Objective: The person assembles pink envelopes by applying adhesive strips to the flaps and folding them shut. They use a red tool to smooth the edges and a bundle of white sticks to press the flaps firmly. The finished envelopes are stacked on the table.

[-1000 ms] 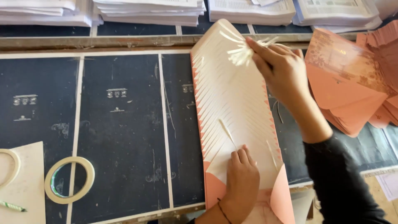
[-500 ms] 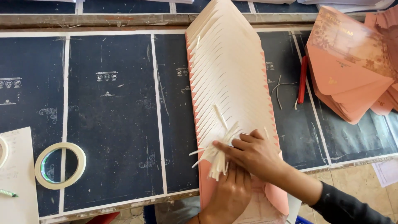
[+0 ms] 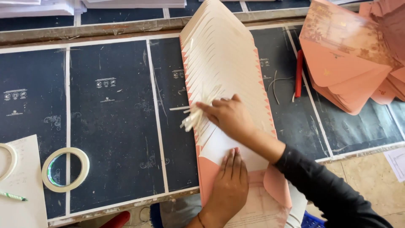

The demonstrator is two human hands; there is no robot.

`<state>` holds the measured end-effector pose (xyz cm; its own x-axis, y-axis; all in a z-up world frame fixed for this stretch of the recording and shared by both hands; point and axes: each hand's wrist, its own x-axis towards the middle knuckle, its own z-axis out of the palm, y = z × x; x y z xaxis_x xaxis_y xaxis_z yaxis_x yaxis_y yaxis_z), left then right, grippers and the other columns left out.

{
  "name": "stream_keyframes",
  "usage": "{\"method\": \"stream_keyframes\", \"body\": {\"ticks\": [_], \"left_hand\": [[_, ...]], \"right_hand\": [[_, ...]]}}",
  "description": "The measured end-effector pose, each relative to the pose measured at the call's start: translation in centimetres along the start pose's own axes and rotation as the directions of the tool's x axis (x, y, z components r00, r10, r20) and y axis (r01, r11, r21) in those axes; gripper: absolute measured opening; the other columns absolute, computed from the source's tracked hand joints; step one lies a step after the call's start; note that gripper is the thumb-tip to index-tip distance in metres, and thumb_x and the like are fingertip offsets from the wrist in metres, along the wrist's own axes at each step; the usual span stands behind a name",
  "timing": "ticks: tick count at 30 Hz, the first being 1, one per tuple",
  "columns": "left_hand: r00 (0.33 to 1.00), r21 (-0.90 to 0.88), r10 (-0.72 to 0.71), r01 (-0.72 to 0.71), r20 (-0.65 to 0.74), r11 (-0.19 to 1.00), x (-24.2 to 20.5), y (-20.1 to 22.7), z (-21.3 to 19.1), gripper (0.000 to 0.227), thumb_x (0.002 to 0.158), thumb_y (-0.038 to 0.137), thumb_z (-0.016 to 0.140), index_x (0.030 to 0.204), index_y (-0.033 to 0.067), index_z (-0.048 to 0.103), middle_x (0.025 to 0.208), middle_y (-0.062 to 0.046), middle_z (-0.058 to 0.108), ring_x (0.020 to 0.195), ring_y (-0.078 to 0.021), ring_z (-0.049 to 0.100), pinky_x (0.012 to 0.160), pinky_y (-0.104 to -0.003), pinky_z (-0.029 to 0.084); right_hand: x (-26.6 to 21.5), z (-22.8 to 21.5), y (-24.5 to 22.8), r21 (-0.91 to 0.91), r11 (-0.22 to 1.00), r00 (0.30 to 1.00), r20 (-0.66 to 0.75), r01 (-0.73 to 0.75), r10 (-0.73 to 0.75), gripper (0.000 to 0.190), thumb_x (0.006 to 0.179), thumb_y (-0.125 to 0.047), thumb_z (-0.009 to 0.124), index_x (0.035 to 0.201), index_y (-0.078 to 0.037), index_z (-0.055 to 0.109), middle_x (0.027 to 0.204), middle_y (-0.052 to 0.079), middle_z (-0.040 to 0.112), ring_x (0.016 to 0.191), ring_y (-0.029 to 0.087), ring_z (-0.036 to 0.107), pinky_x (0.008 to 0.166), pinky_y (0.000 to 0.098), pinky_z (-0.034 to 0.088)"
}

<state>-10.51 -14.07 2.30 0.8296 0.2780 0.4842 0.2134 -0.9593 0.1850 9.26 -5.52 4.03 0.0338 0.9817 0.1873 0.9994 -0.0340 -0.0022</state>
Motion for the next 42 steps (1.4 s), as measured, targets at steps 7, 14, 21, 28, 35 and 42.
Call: {"method": "stream_keyframes", "body": {"ticks": [7,14,21,28,35,42], "left_hand": [[1.000,0.009,-0.031,0.031,0.005,0.999,-0.5,0.3,0.6,0.043,0.113,0.011,0.041,0.137,-0.0148,0.065,0.152,-0.038,0.059,0.142,-0.0483,0.060,0.124,-0.050,0.047],[0.999,-0.027,-0.030,0.030,0.012,0.999,-0.4,0.2,0.6,0.044,0.112,0.015,0.047,0.138,-0.0159,0.063,0.152,-0.038,0.058,0.143,-0.0488,0.057,0.125,-0.052,0.045],[0.998,-0.106,-0.044,0.048,0.043,0.993,-0.6,0.1,0.2,0.048,0.115,0.020,0.046,0.141,-0.0182,0.058,0.154,-0.039,0.054,0.146,-0.0494,0.054,0.126,-0.053,0.044],[0.999,-0.171,-0.046,0.045,-0.002,0.984,-0.4,-0.1,0.3,0.044,0.112,0.016,0.047,0.136,-0.0177,0.060,0.153,-0.039,0.056,0.140,-0.0518,0.058,0.120,-0.054,0.047],[0.998,-0.089,-0.022,0.028,0.065,0.996,1.3,0.0,-0.4,0.044,0.110,0.026,0.056,0.132,-0.0100,0.067,0.147,-0.032,0.064,0.134,-0.0421,0.066,0.115,-0.045,0.053],[0.991,0.046,-0.076,0.071,0.115,0.996,2.7,-0.1,-1.1,0.066,0.106,0.065,0.048,0.118,0.0052,0.074,0.135,-0.016,0.078,0.120,-0.0285,0.078,0.089,-0.035,0.062]], "right_hand": [[-0.9,-9.9,8.3,0.113,0.977,0.932,-0.298,-0.180,0.206,0.032,0.114,-0.020,0.068,0.144,-0.019,0.080,0.109,0.001,0.079,0.098,0.023,0.069,0.074,0.0458,0.033],[-4.9,-5.4,5.9,-0.248,0.949,0.964,-0.130,0.193,-0.230,0.044,0.109,-0.033,0.069,0.153,-0.032,0.067,0.079,-0.010,0.060,0.074,0.017,0.061,0.066,0.0409,0.044],[-4.4,-1.4,2.7,-0.137,0.955,0.963,-0.033,0.262,-0.269,0.049,0.109,-0.033,0.066,0.158,-0.030,0.059,0.081,-0.007,0.059,0.074,0.020,0.060,0.065,0.0391,0.038],[-5.5,-12.6,1.7,-0.054,0.991,0.929,-0.347,0.121,-0.132,0.035,0.114,-0.023,0.073,0.148,-0.024,0.074,0.084,-0.006,0.047,0.073,0.018,0.052,0.072,0.0392,0.031],[-23.1,-14.2,8.9,0.315,0.774,0.595,-0.504,-0.549,0.626,0.086,0.080,0.012,0.038,0.163,0.005,0.061,0.144,0.027,0.069,0.081,0.024,0.052,0.067,0.0323,0.035],[-46.8,-2.5,16.0,0.414,0.253,0.169,-0.230,-0.875,0.958,0.015,0.117,-0.006,0.052,0.126,-0.006,0.064,0.086,0.010,0.052,0.061,0.019,0.053,0.067,0.0354,0.046]]}}
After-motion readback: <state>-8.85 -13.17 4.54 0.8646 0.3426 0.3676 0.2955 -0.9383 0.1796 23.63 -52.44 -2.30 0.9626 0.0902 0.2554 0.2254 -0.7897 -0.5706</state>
